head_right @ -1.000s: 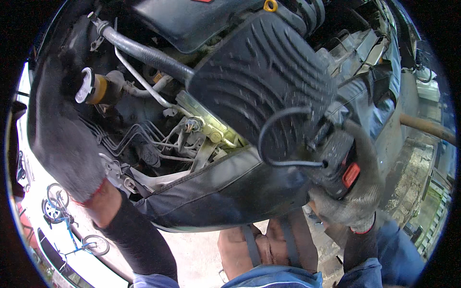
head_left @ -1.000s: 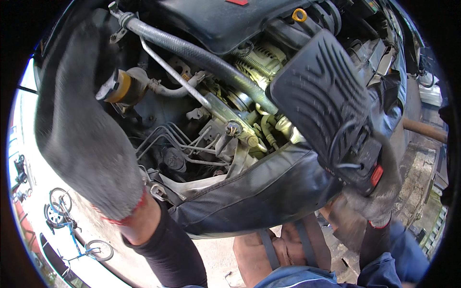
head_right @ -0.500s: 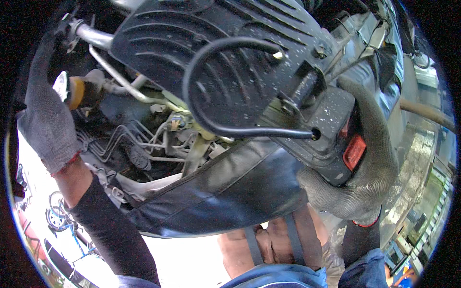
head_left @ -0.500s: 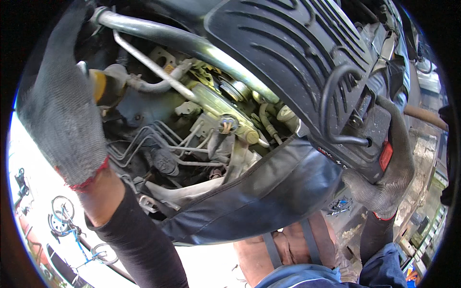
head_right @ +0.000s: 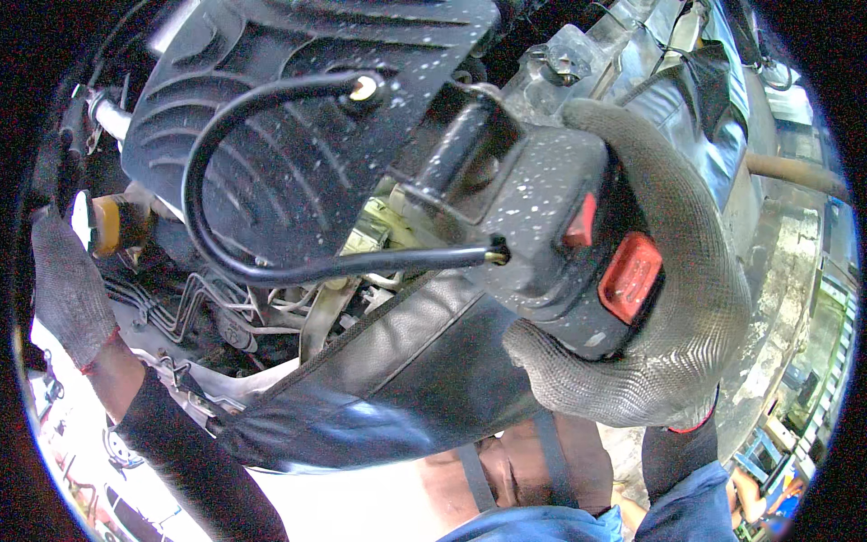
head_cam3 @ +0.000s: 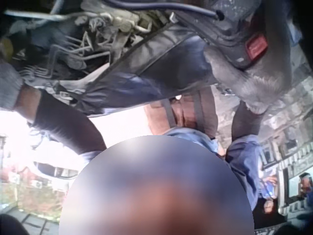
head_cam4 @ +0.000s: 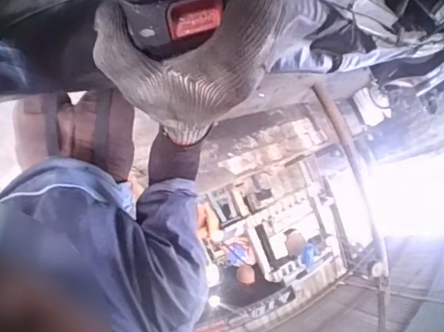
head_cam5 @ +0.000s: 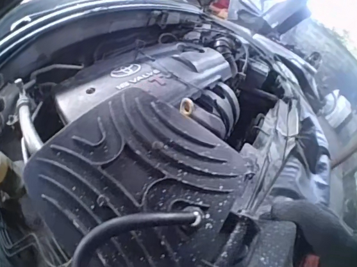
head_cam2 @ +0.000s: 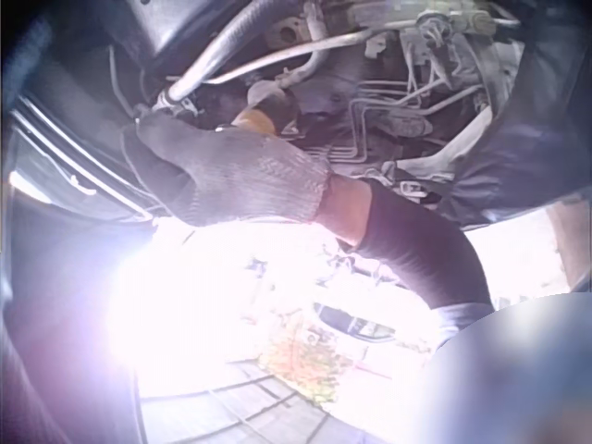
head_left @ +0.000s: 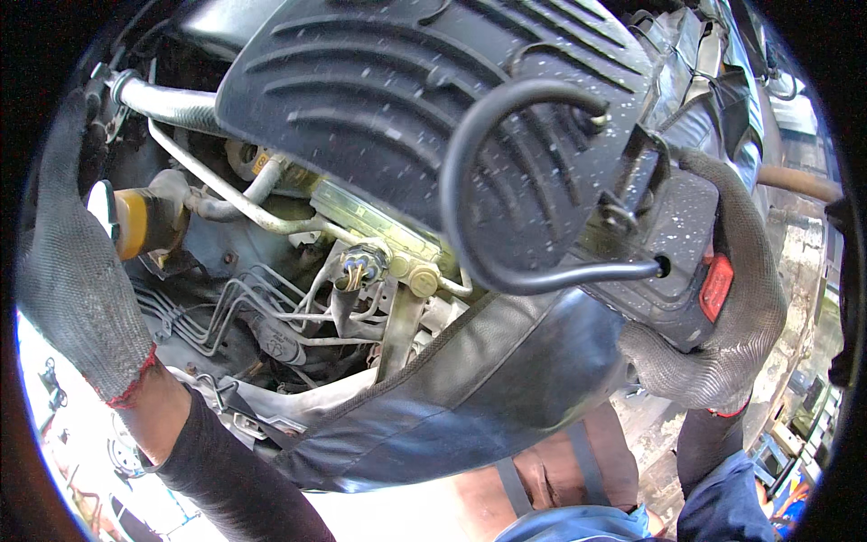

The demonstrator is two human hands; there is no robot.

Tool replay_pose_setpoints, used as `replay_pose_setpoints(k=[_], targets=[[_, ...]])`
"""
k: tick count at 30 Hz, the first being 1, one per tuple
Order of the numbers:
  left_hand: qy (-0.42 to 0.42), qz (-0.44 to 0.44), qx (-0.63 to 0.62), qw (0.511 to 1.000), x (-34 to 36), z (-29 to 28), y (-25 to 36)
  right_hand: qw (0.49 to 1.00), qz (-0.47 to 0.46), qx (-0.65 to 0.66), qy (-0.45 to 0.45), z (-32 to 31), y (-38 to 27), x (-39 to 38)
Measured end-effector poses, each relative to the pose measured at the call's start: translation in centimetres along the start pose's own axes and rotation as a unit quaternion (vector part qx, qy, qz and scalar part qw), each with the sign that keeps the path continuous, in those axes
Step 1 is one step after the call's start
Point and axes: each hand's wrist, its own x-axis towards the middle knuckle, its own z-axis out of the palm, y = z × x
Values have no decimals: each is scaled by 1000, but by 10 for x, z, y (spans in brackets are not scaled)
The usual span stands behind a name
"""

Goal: The person works under the hood of a Toyota, using a wrench to loosen and remove bolts from the engine area. They manipulate hoses and components with gloved hands, occasionally repositioning a protective cover. The task involves repeated tightening and loosening actions on engine parts.

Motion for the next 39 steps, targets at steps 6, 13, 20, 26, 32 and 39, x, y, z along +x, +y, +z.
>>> replay_pose_setpoints(k=[6, 13, 20, 26, 32, 39], targets=[[10, 47, 42, 998, -3, 8, 4, 999, -24, -22, -21, 0, -2, 8], [16, 4, 32, 999, 2, 12, 11, 999, -23, -24, -22, 0, -4, 13], [59, -52, -73, 994, 27, -1, -41, 999, -15, -33, -34, -8, -19, 29], [77, -31, -146, 986, 82, -31, -63, 994, -24, -107, -10, 2, -57, 61], [116, 70, -104, 985, 168, -20, -122, 996, -67, -63, -7, 8, -86, 118], [65, 59, -34, 996, 185, -2, -153, 994, -88, -52, -22, 22, -109, 192]])
